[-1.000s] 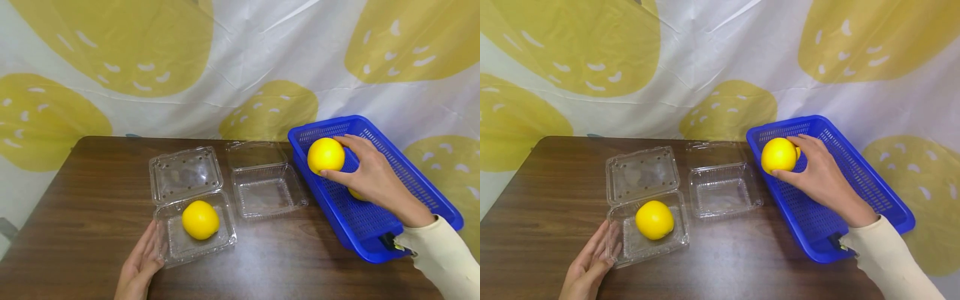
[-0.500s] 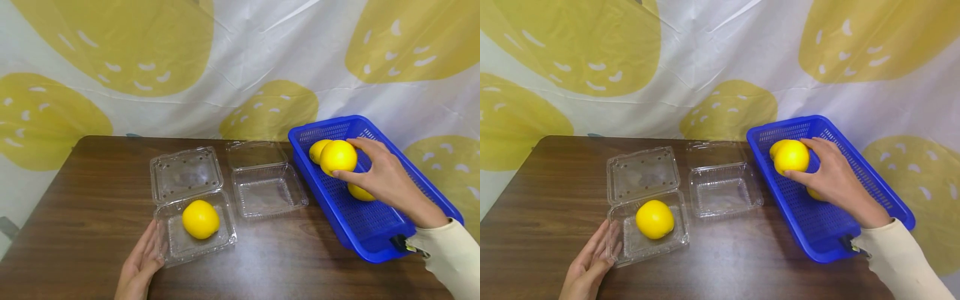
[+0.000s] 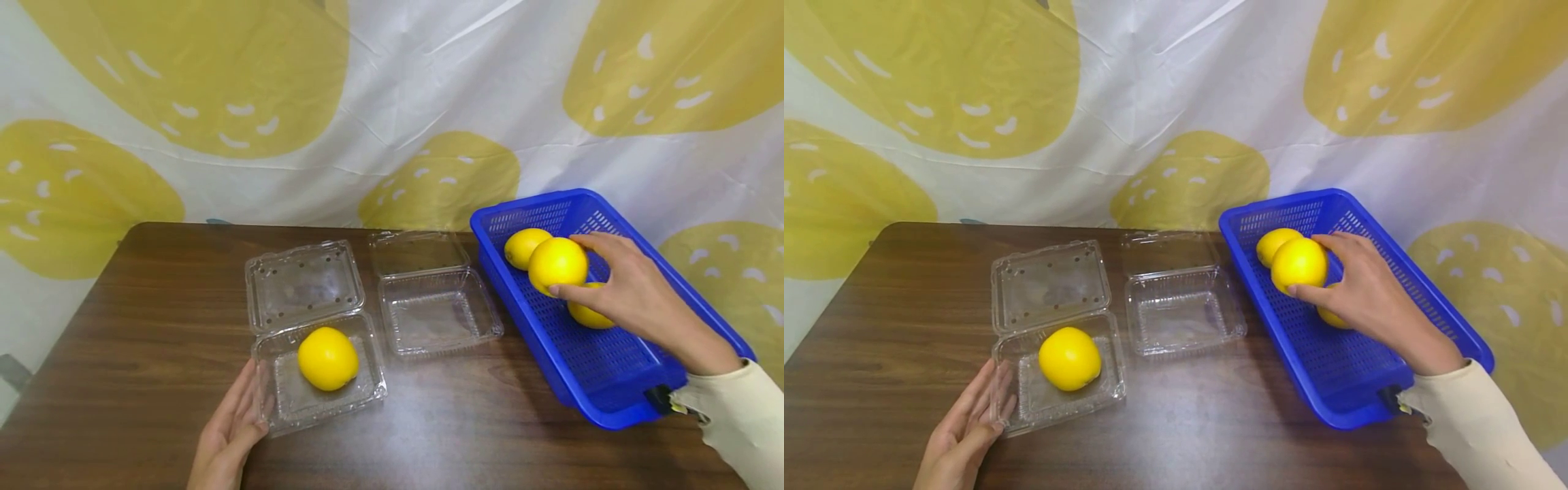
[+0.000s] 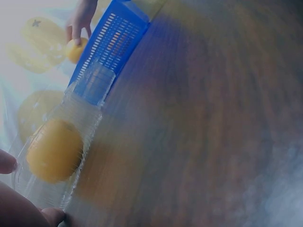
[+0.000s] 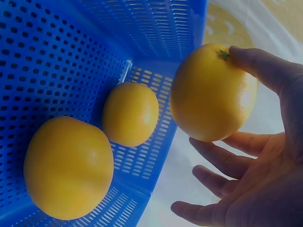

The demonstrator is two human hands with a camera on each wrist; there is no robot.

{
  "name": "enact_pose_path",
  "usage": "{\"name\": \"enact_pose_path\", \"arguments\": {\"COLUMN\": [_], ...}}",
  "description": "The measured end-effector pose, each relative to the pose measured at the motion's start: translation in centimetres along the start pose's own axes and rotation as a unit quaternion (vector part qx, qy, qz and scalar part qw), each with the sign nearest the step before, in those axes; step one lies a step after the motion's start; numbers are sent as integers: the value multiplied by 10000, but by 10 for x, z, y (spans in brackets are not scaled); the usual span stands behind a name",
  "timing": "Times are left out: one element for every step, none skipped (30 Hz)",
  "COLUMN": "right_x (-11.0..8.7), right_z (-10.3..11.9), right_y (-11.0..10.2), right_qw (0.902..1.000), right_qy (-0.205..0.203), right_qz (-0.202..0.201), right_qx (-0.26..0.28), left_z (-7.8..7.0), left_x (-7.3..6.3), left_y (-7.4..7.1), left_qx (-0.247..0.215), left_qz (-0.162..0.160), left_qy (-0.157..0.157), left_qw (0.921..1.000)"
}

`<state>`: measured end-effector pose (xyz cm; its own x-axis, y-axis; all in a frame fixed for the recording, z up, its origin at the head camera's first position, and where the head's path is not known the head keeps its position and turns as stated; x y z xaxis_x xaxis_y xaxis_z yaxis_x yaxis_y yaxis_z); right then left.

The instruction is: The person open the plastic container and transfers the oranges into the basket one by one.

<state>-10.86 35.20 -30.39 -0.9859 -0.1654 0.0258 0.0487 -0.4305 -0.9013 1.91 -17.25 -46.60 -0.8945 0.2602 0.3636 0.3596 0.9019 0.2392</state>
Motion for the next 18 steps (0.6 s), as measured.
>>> {"name": "enact_pose_path", "arguments": {"right_x": [0,0,0,0,-1,-1,-1,-1,-2,-2,-2,-2,-1,-1,-1,-1,0,0], "right_z": [-1,-1,-1,-1,-1,-2,-2,-2,-2,-3,-3,-4,-4,-4,-4,-4,-4,-5], "right_y": [0,1,1,1,2,2,3,3,3,3,3,3,3,4,4,4,4,5], "right_qw": [10000,10000,9999,9999,9998,9997,9996,9994,9992,9990,9987,9986,9986,9985,9984,9982,9980,9978], "right_qy": [6,5,1,-4,0,11,25,29,26,30,11,-24,-83,-162,-234,-300,-355,-391], "right_qz": [41,69,97,124,166,210,261,304,346,396,432,439,430,406,385,370,354,349], "right_qx": [-20,-31,-47,-52,-78,-106,-142,-162,-192,-228,-256,-281,-298,-316,-344,-363,-380,-405], "left_z": [0,0,0,0,0,1,1,1,1,1,1,1,1,1,1,1,1,1], "left_x": [0,0,0,0,0,0,0,0,0,0,0,0,0,0,0,-1,-1,-1], "left_y": [0,0,0,0,0,0,0,0,0,0,0,0,0,0,0,0,0,0], "left_qx": [-2,-9,-13,-15,-10,-7,-4,-4,-4,3,6,4,7,9,3,1,-10,-20], "left_qz": [-1,3,9,18,22,37,47,57,62,56,47,43,25,16,9,7,12,20], "left_qy": [1,5,12,18,19,30,39,45,47,45,40,41,34,30,28,32,36,47], "left_qw": [10000,10000,10000,10000,10000,10000,10000,10000,10000,10000,10000,10000,10000,10000,10000,10000,10000,10000]}}
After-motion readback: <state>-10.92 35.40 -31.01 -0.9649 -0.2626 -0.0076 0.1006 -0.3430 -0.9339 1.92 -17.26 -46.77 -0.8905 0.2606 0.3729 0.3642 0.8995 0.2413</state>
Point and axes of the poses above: each hand's wrist, its own x-axis towards the middle knuckle, its own y-axis out of the palm, z = x × y, the point moved 3 cm from there along x, towards the middle knuckle, and after that the axes turned 6 degrees about z, right-handed, at the moved point
